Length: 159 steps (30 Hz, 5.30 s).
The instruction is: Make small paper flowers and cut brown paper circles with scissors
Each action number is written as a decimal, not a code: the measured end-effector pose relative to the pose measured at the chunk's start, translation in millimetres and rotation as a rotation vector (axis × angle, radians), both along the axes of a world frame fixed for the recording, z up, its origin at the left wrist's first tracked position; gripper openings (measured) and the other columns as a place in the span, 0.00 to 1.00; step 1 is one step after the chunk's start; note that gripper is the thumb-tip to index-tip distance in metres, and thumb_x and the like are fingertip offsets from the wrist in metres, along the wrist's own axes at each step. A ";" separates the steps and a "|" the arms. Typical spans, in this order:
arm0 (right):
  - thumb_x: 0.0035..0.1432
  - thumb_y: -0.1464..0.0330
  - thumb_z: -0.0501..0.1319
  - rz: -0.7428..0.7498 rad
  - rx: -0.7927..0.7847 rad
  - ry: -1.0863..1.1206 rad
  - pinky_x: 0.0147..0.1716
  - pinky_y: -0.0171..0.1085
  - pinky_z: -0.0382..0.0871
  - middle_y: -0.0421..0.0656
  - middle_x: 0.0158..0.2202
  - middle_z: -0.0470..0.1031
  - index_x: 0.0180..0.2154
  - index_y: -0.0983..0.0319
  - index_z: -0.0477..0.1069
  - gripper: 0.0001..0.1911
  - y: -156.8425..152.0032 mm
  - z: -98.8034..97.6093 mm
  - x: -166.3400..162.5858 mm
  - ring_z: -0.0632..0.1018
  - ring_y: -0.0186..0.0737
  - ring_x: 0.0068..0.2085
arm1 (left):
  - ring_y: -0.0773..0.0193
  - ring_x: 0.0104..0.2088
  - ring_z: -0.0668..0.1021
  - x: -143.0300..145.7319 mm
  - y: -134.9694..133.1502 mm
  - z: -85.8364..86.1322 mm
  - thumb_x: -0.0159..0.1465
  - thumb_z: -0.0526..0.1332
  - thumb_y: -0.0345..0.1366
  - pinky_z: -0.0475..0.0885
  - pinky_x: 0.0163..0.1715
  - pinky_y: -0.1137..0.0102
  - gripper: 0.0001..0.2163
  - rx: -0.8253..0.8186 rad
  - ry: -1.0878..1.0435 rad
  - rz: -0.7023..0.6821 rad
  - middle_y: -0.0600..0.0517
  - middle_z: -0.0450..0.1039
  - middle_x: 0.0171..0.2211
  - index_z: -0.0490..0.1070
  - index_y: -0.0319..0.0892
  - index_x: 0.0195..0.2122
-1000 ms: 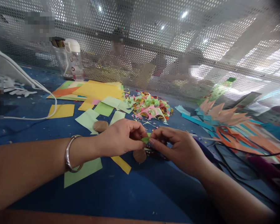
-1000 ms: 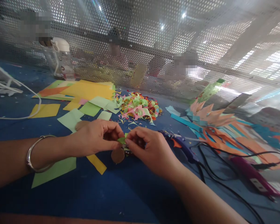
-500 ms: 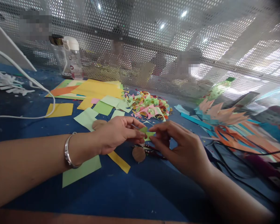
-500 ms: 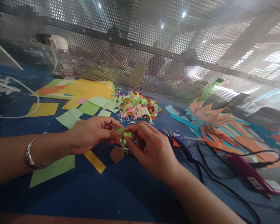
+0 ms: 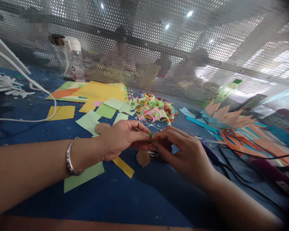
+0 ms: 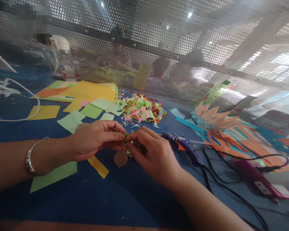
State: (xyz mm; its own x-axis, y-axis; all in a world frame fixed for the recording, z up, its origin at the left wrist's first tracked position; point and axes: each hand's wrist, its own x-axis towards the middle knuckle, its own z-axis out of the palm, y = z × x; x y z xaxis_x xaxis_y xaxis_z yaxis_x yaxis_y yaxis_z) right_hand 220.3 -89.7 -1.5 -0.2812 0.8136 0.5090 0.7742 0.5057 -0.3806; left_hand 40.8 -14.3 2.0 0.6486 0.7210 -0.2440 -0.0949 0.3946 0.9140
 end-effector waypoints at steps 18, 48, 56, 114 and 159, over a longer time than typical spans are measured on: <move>0.61 0.68 0.62 -0.126 -0.143 0.203 0.23 0.32 0.65 0.37 0.24 0.70 0.32 0.61 0.72 0.04 2.3 -1.2 -2.0 0.70 0.31 0.24 | 0.72 0.25 0.79 -2.1 1.1 -10.9 0.50 0.74 0.29 0.75 0.30 0.76 0.10 0.176 -0.072 -0.044 0.53 0.78 0.23 0.75 0.34 0.31; 0.62 0.66 0.62 -0.148 -0.181 0.217 0.20 0.32 0.62 0.36 0.21 0.68 0.32 0.60 0.73 0.07 3.1 3.3 -2.7 0.67 0.31 0.21 | 0.67 0.27 0.79 -1.8 9.0 -12.6 0.57 0.68 0.34 0.77 0.32 0.71 0.05 0.438 0.089 -0.138 0.51 0.78 0.25 0.77 0.38 0.33; 0.60 0.69 0.62 -0.177 -0.089 0.258 0.22 0.31 0.65 0.38 0.24 0.70 0.31 0.59 0.72 0.05 5.4 4.8 -0.9 0.70 0.31 0.23 | 0.65 0.30 0.82 -4.5 19.2 -0.8 0.63 0.65 0.38 0.76 0.31 0.70 0.08 0.336 0.068 -0.001 0.48 0.79 0.34 0.75 0.37 0.34; 0.60 0.65 0.63 -0.144 -0.232 0.411 0.16 0.31 0.58 0.35 0.21 0.69 0.31 0.62 0.74 0.07 7.9 3.6 -5.5 0.66 0.28 0.18 | 0.67 0.31 0.84 -6.1 11.9 -4.5 0.57 0.69 0.25 0.76 0.38 0.74 0.03 0.058 -0.139 -0.070 0.50 0.80 0.26 0.75 0.34 0.29; 0.59 0.63 0.63 -0.158 -0.284 0.458 0.17 0.31 0.56 0.36 0.21 0.69 0.30 0.62 0.73 0.09 7.4 3.7 -8.2 0.66 0.29 0.19 | 0.62 0.33 0.80 -28.9 42.3 39.7 0.59 0.67 0.37 0.72 0.35 0.68 0.06 0.923 0.233 0.011 0.50 0.80 0.31 0.78 0.40 0.34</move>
